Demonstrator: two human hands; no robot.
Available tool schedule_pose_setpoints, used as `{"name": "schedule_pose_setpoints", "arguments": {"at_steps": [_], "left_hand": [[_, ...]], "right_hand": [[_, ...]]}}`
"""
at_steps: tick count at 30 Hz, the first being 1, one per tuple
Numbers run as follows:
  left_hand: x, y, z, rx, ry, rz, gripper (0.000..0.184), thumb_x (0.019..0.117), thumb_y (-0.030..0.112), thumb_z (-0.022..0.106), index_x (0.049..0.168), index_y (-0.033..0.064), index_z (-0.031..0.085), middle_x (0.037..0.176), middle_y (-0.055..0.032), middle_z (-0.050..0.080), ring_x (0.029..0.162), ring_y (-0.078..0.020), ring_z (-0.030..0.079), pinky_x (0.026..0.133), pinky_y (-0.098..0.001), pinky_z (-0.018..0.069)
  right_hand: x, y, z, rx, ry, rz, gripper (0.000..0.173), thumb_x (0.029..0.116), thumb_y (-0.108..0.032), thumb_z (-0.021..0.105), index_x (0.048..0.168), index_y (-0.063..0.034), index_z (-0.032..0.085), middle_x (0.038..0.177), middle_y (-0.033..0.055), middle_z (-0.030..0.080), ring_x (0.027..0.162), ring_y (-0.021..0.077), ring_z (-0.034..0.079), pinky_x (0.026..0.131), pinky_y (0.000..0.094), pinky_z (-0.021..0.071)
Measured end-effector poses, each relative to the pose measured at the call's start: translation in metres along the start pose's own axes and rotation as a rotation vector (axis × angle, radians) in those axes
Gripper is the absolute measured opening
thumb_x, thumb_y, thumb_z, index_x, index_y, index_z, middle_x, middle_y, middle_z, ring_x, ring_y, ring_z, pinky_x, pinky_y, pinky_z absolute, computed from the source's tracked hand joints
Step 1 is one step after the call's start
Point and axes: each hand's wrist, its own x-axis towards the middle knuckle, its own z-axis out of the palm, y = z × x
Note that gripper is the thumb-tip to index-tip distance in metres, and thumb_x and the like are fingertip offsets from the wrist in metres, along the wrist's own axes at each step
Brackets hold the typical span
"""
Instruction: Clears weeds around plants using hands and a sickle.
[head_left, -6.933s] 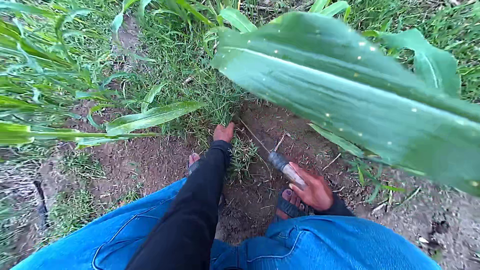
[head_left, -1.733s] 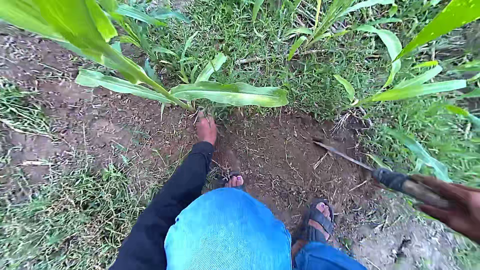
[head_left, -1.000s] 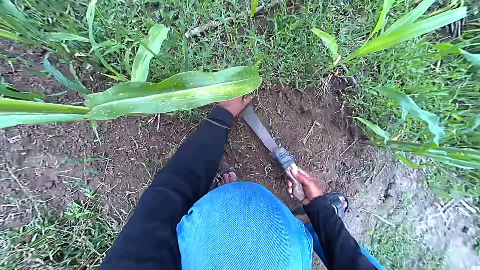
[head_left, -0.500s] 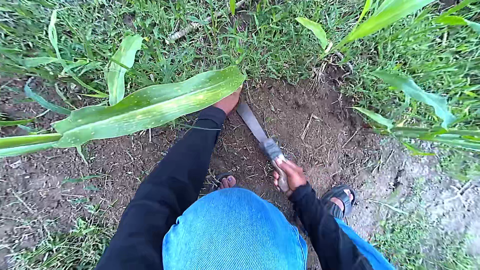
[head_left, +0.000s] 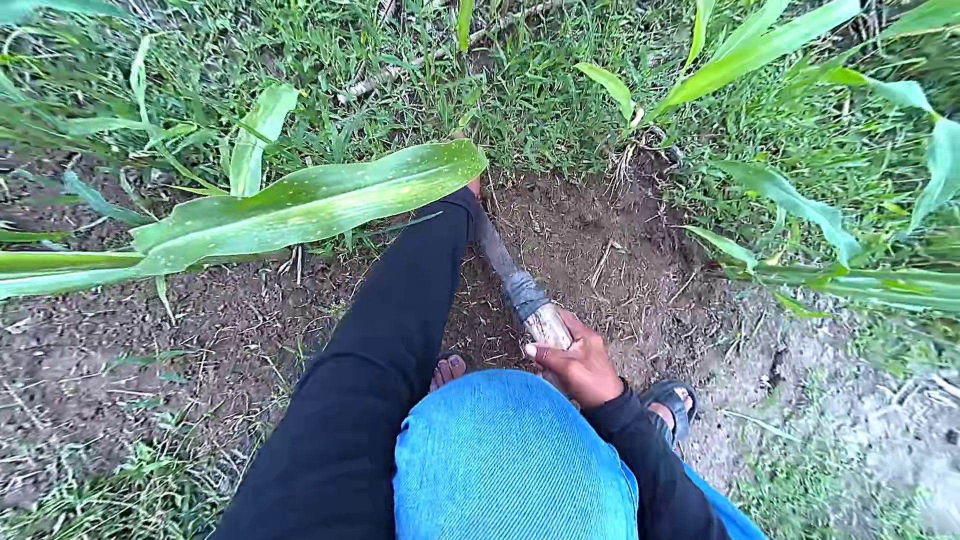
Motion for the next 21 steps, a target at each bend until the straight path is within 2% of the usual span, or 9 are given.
{"name": "schedule_pose_setpoints", "arguments": {"at_steps": [2, 5, 6, 8, 10, 13, 17, 19, 21], "left_hand": [[0.014, 0.004, 0.001, -0.049, -0.027, -0.072, 0.072, 0.0984, 0.011, 0.063, 0.158, -0.0042, 0.026, 0.145, -0.0334, 0.053, 0.135, -0.0459, 0.055, 0.113, -0.0603, 0.0419], [0.033, 0.0, -0.004, -0.148, -0.07, -0.126, 0.063, 0.1045, 0.021, 0.055, 0.157, -0.0034, 0.03, 0.144, -0.0279, 0.057, 0.133, -0.0379, 0.058, 0.114, -0.0524, 0.0435], [0.036, -0.004, -0.001, -0.189, -0.056, -0.118, 0.061, 0.1062, 0.025, 0.053, 0.156, -0.0028, 0.032, 0.145, -0.027, 0.056, 0.135, -0.0368, 0.057, 0.115, -0.0517, 0.0424], [0.019, 0.001, -0.007, -0.227, -0.045, -0.061, 0.052, 0.1072, 0.019, 0.052, 0.153, -0.0033, 0.039, 0.152, -0.0253, 0.051, 0.143, -0.0345, 0.05, 0.121, -0.0478, 0.0361], [-0.008, 0.011, -0.023, -0.102, -0.051, 0.016, 0.059, 0.1044, 0.014, 0.054, 0.157, -0.0018, 0.034, 0.159, -0.0274, 0.042, 0.149, -0.0428, 0.039, 0.122, -0.0543, 0.0306], [-0.023, 0.013, -0.032, -0.147, -0.032, -0.033, 0.069, 0.1018, 0.012, 0.059, 0.161, 0.0013, 0.026, 0.159, -0.0265, 0.042, 0.151, -0.0417, 0.036, 0.122, -0.0517, 0.0316], [0.005, -0.004, -0.013, -0.517, 0.042, -0.137, 0.068, 0.1057, 0.024, 0.057, 0.161, 0.0013, 0.025, 0.145, -0.0287, 0.055, 0.134, -0.0394, 0.057, 0.113, -0.0522, 0.0442], [0.006, -0.005, -0.02, -0.704, 0.049, -0.172, 0.066, 0.108, 0.028, 0.055, 0.159, -0.0021, 0.026, 0.145, -0.0306, 0.055, 0.134, -0.0386, 0.057, 0.114, -0.0494, 0.0441], [0.0, 0.004, -0.034, -0.91, 0.07, -0.282, 0.057, 0.1112, 0.025, 0.048, 0.158, -0.0019, 0.029, 0.151, -0.0275, 0.05, 0.14, -0.0305, 0.052, 0.117, -0.0402, 0.0411]], "right_hand": [[-0.013, -0.003, -0.008, -0.468, 0.024, -0.115, 0.077, 0.0835, -0.019, 0.075, 0.151, 0.0022, 0.044, 0.109, 0.0155, 0.073, 0.084, 0.0211, 0.073, 0.078, 0.0407, 0.0613], [-0.04, 0.015, -0.025, -0.796, 0.112, -0.201, 0.076, 0.0844, -0.026, 0.072, 0.151, 0.0004, 0.048, 0.096, 0.0235, 0.075, 0.079, 0.0427, 0.073, 0.071, 0.0657, 0.0562], [-0.05, 0.026, -0.032, -0.744, 0.136, -0.207, 0.074, 0.0838, -0.027, 0.074, 0.149, 0.0006, 0.051, 0.101, 0.0212, 0.076, 0.083, 0.0372, 0.075, 0.075, 0.0612, 0.0585], [-0.076, 0.044, -0.044, -0.44, 0.18, -0.204, 0.07, 0.081, -0.024, 0.076, 0.142, 0.0042, 0.056, 0.113, 0.0085, 0.075, 0.09, 0.0096, 0.073, 0.082, 0.0307, 0.0613], [-0.104, 0.049, -0.052, -0.06, 0.21, -0.179, 0.063, 0.0777, -0.008, 0.077, 0.135, 0.0086, 0.056, 0.106, -0.0011, 0.074, 0.071, 0.0004, 0.069, 0.062, 0.0202, 0.0613], [-0.149, 0.045, -0.077, 0.09, 0.231, -0.103, 0.064, 0.0767, 0.006, 0.072, 0.138, 0.0047, 0.052, 0.101, -0.0056, 0.076, 0.064, 0.0061, 0.069, 0.057, 0.0277, 0.0622], [-0.178, 0.017, -0.121, -0.434, 0.312, -0.16, 0.065, 0.0901, -0.02, 0.075, 0.138, 0.0161, 0.048, 0.118, 0.013, 0.069, 0.089, 0.0081, 0.07, 0.082, 0.0285, 0.0609], [-0.171, -0.003, -0.129, -0.841, 0.377, -0.19, 0.06, 0.093, -0.029, 0.074, 0.134, 0.0125, 0.059, 0.115, 0.0272, 0.071, 0.097, 0.0279, 0.073, 0.09, 0.0427, 0.0581], [-0.145, -0.009, -0.123, -1.047, 0.455, -0.238, 0.055, 0.0894, -0.03, 0.075, 0.129, 0.0064, 0.066, 0.105, 0.0276, 0.073, 0.088, 0.0399, 0.073, 0.08, 0.0561, 0.0587]]}}
